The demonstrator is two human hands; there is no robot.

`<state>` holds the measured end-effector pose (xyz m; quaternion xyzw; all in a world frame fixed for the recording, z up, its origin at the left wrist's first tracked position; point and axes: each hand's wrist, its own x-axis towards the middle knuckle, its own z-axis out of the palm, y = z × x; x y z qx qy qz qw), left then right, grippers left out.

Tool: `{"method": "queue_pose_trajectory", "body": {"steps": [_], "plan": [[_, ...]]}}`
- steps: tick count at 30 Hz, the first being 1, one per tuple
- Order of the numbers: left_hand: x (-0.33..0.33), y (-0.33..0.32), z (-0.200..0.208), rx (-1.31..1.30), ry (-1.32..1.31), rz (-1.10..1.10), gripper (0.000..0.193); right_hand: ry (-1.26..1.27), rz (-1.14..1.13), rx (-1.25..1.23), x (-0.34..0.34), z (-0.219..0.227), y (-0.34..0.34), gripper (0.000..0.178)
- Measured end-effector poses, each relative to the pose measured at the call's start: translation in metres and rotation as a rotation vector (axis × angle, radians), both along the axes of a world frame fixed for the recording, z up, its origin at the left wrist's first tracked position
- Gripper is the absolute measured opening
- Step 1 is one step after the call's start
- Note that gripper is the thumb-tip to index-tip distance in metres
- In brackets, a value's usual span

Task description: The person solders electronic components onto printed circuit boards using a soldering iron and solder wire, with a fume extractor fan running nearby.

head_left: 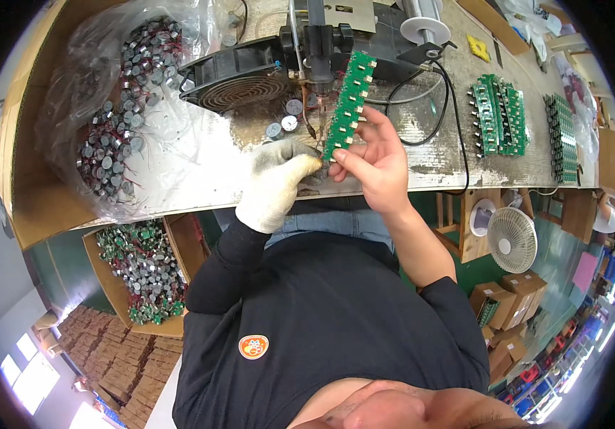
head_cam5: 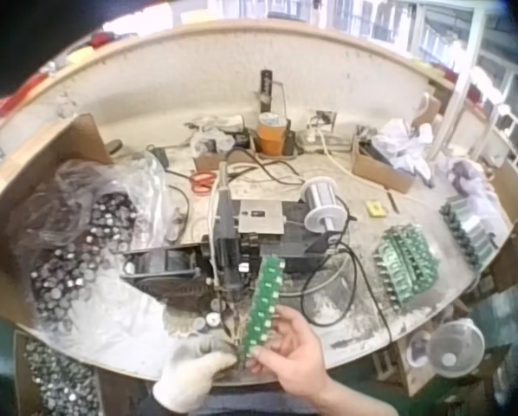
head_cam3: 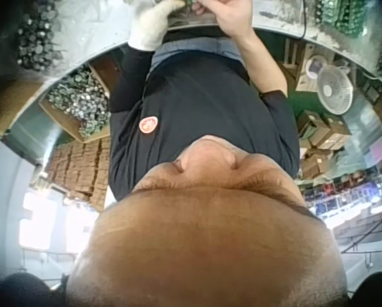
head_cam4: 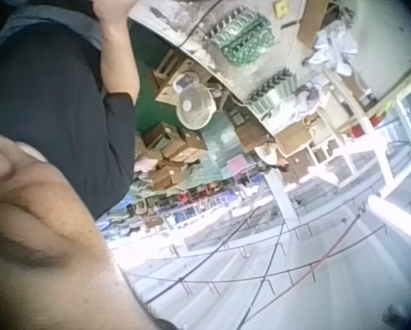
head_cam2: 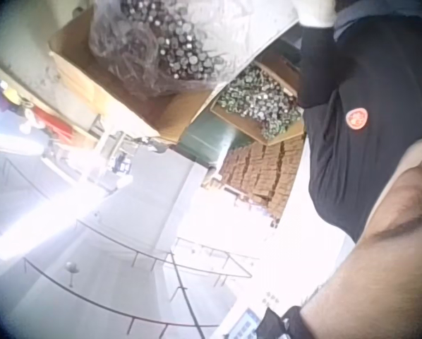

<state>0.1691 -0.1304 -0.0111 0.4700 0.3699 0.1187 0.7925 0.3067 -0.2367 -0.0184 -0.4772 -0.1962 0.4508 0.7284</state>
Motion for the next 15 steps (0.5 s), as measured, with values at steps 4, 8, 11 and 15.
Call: {"method": "queue_pose_trajectory", "body": {"steps": [4, 8, 11, 15], "plan": [[0.002, 0.003, 0.004, -0.042, -0.041, -0.004, 0.011, 0.003, 0.0, 0.008, 0.001, -0.001, 0.002, 0.061], [0.004, 0.003, 0.009, 0.077, -0.056, -0.001, 0.011, 0.002, -0.004, 0.024, 0.002, 0.0, 0.004, 0.06], [0.004, 0.002, 0.009, 0.03, -0.056, 0.016, 0.012, 0.003, -0.006, 0.019, 0.001, 0.003, 0.005, 0.061], [0.001, 0.002, 0.008, 0.067, -0.031, -0.01, 0.012, -0.01, -0.009, 0.036, 0.0, 0.002, 0.004, 0.061]]}}
